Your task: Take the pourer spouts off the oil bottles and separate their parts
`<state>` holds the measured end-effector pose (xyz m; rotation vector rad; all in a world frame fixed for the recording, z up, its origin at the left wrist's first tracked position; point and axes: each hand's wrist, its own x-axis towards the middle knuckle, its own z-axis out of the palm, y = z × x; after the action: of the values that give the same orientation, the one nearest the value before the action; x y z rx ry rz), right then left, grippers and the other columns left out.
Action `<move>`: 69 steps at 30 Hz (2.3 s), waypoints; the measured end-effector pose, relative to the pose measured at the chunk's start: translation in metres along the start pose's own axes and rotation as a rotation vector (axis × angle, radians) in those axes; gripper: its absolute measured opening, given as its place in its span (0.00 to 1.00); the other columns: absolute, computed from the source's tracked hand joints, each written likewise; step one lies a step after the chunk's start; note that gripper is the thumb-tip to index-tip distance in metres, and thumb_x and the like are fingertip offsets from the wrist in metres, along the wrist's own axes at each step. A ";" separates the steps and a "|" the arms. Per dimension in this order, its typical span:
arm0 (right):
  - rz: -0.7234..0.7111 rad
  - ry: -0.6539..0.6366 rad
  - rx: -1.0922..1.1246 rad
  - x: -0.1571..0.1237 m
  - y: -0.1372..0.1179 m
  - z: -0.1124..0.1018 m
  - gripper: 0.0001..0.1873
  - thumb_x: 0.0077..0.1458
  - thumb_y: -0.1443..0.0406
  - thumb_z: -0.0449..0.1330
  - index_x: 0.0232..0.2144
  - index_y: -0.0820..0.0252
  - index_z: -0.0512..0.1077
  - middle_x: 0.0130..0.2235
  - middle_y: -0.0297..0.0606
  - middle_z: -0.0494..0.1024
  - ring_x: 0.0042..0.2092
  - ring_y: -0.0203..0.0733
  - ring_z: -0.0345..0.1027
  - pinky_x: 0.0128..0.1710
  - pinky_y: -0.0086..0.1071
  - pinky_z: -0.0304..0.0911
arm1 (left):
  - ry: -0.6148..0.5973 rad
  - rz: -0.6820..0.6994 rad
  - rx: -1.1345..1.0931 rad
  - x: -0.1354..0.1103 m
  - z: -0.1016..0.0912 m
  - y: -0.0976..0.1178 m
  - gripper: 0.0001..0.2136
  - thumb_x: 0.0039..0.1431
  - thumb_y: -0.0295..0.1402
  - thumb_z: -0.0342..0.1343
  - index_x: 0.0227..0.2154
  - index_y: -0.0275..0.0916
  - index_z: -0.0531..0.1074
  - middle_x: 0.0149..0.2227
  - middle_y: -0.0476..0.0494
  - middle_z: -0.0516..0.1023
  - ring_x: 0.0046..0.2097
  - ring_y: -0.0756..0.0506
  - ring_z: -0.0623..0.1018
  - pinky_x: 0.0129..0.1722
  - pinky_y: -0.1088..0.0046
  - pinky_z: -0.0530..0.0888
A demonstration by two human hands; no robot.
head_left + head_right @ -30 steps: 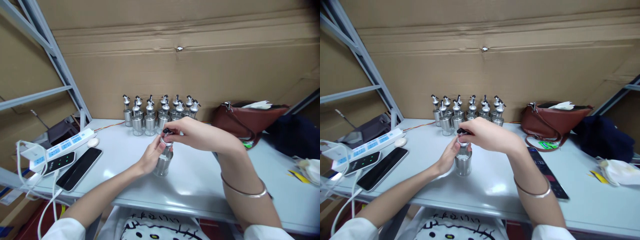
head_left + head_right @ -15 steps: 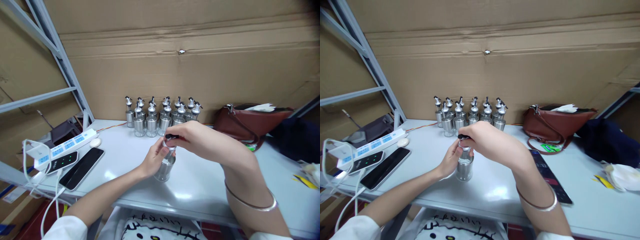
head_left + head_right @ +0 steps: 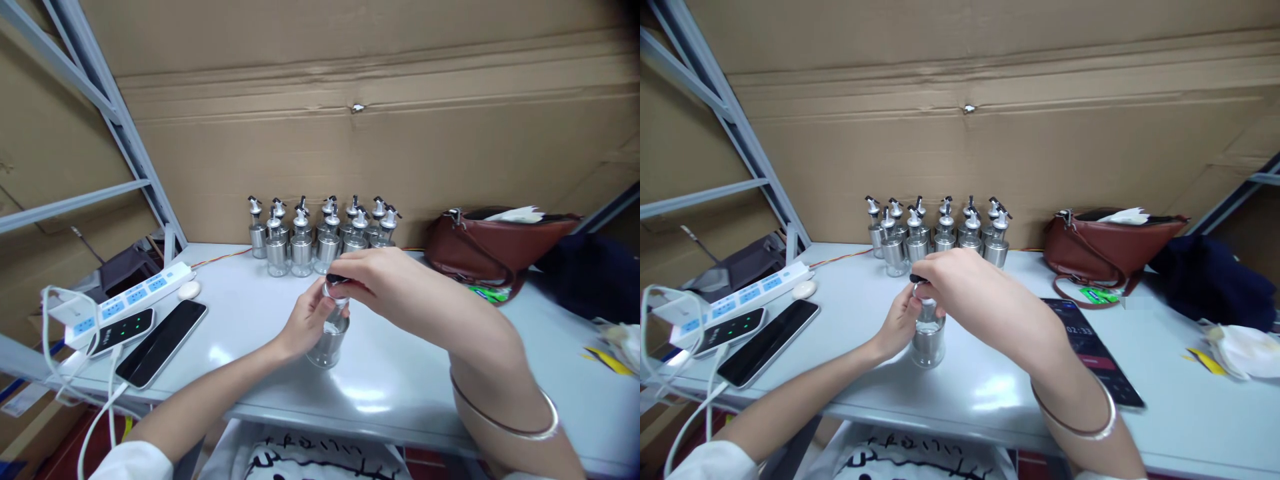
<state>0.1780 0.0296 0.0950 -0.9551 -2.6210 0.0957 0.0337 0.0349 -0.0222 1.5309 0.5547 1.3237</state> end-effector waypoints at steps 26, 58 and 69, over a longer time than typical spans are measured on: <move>0.131 -0.333 0.681 0.029 0.030 0.002 0.18 0.57 0.52 0.53 0.25 0.59 0.60 0.24 0.31 0.67 0.28 0.35 0.62 0.30 0.31 0.58 | -0.024 -0.074 -0.050 0.003 -0.003 0.010 0.32 0.50 0.61 0.48 0.42 0.34 0.68 0.28 0.46 0.69 0.28 0.50 0.70 0.28 0.74 0.69; 0.274 -0.018 1.192 0.018 0.101 0.001 0.14 0.56 0.55 0.52 0.26 0.55 0.58 0.21 0.27 0.57 0.23 0.34 0.53 0.30 0.35 0.56 | 0.119 -0.023 0.005 0.007 -0.018 0.007 0.18 0.46 0.34 0.65 0.40 0.39 0.69 0.37 0.44 0.78 0.41 0.44 0.77 0.43 0.66 0.70; 0.183 0.100 1.253 0.014 0.095 -0.010 0.11 0.58 0.60 0.50 0.25 0.55 0.59 0.19 0.26 0.53 0.21 0.33 0.48 0.28 0.34 0.55 | 0.875 0.362 0.394 0.056 -0.122 0.004 0.22 0.44 0.30 0.64 0.45 0.36 0.71 0.46 0.40 0.77 0.46 0.44 0.77 0.50 0.67 0.72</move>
<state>0.2297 0.1109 0.0918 -0.6390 -1.7576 1.4509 -0.0634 0.1261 -0.0044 1.3293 1.1713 2.2860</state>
